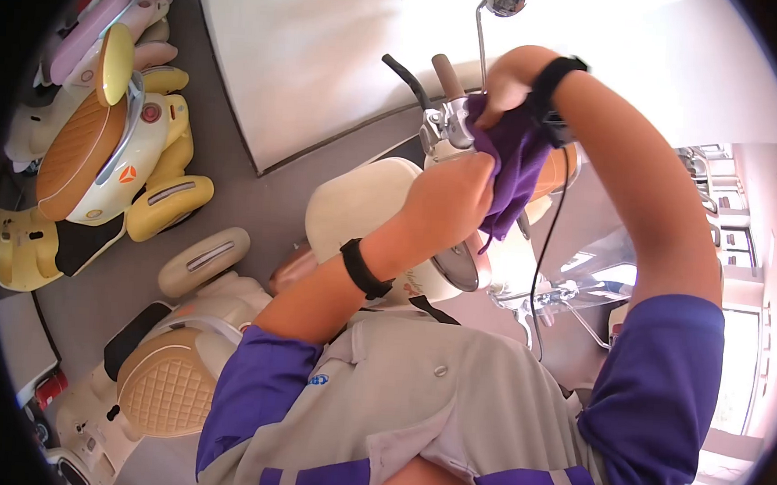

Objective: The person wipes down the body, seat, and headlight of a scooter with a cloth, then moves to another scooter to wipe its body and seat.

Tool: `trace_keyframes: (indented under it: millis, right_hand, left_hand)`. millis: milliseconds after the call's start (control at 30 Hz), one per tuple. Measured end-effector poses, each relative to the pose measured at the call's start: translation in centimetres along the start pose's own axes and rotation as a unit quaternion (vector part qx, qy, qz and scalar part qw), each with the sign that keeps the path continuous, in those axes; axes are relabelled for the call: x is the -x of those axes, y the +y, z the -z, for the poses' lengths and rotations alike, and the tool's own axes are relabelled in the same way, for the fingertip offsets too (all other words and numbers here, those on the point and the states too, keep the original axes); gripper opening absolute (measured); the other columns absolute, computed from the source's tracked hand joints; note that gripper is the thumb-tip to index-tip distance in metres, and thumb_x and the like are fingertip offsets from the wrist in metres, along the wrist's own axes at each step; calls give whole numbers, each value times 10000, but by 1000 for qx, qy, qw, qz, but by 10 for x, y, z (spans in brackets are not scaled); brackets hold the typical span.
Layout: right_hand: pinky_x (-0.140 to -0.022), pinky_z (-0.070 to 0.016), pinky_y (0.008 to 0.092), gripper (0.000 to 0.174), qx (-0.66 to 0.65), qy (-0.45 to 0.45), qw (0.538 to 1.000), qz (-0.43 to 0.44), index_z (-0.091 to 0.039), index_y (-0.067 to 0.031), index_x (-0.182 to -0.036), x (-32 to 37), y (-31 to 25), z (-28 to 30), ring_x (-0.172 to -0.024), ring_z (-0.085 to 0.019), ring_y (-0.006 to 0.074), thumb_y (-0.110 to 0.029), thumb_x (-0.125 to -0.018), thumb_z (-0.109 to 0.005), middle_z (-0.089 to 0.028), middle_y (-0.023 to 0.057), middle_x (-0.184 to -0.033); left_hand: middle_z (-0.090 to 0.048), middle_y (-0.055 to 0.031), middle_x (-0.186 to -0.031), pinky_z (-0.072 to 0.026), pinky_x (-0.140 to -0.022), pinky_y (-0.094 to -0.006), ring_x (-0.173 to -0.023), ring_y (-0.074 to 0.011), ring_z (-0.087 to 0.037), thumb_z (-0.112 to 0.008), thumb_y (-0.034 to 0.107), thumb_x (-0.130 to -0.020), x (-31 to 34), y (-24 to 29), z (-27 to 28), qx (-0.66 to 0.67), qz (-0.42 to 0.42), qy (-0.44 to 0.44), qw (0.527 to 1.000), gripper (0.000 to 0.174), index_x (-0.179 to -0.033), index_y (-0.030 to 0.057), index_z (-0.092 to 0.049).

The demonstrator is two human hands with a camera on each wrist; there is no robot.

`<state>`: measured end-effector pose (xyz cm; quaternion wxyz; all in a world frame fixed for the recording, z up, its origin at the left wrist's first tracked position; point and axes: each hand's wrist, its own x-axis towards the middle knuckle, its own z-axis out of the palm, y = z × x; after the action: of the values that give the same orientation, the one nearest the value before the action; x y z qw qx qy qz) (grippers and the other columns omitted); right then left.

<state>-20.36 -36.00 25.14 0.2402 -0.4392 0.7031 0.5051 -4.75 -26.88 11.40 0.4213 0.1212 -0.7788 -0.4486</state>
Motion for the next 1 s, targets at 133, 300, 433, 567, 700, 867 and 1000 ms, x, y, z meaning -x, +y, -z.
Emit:
trace_keyframes:
  millis: [133,300,433,567,700,867,1000]
  right_hand:
    - [-844,-518,398,648,20,60,996,-55,-699,10,-1125,54,52,-1,-953,-685,323,-566,-829,-690,-711,194,-1071]
    - [-755,-523,370,524,-83,140,984,-71,-717,21,-1012,117,105,-30,-786,-699,253,-477,-852,-692,-734,151,-891]
    - [-716,-523,364,522,-318,261,909,-67,-705,43,-972,147,129,-117,-732,-689,260,-472,-890,-668,-710,156,-794]
    - [-693,-520,335,503,-383,305,859,-146,-700,37,-1013,167,104,-150,-712,-675,207,-453,-910,-657,-709,125,-782]
    - [-681,-517,313,462,-423,323,833,-154,-702,23,-1000,178,98,-179,-710,-665,160,-424,-886,-702,-712,92,-790]
    - [-679,-514,285,398,-485,447,725,-200,-703,-3,-988,183,68,-233,-714,-660,137,-372,-850,-760,-716,73,-800]
    - [-706,-517,278,368,-503,543,630,-236,-697,-2,-995,181,44,-272,-744,-656,135,-318,-827,-786,-719,75,-844]
  left_hand:
    - [-595,-187,-799,-465,-620,-487,-723,-406,-602,-592,60,-880,-9,20,-18,31,-62,7,998,142,-998,15,-527]
    - [-576,-155,-785,-449,-572,-468,-664,-369,-585,-596,33,-862,-23,50,-37,70,-135,-11,988,186,-1023,11,-505]
    - [-547,-131,-752,-445,-546,-445,-642,-348,-578,-617,6,-802,-22,53,-44,73,-184,-32,980,255,-1024,14,-491]
    - [-556,-113,-761,-464,-552,-427,-654,-334,-589,-638,7,-765,-14,44,-38,47,-183,-71,979,284,-1015,24,-504]
    - [-560,-101,-783,-484,-584,-421,-689,-329,-601,-674,28,-735,-11,30,-28,18,-170,-129,977,320,-1015,38,-519]
    - [-558,-98,-816,-488,-628,-416,-750,-330,-606,-723,63,-671,-5,25,-20,11,-188,-259,947,397,-1011,40,-518]
    - [-560,-103,-805,-486,-633,-414,-750,-334,-605,-728,77,-678,-4,30,-26,-9,-232,-279,932,371,-991,50,-531]
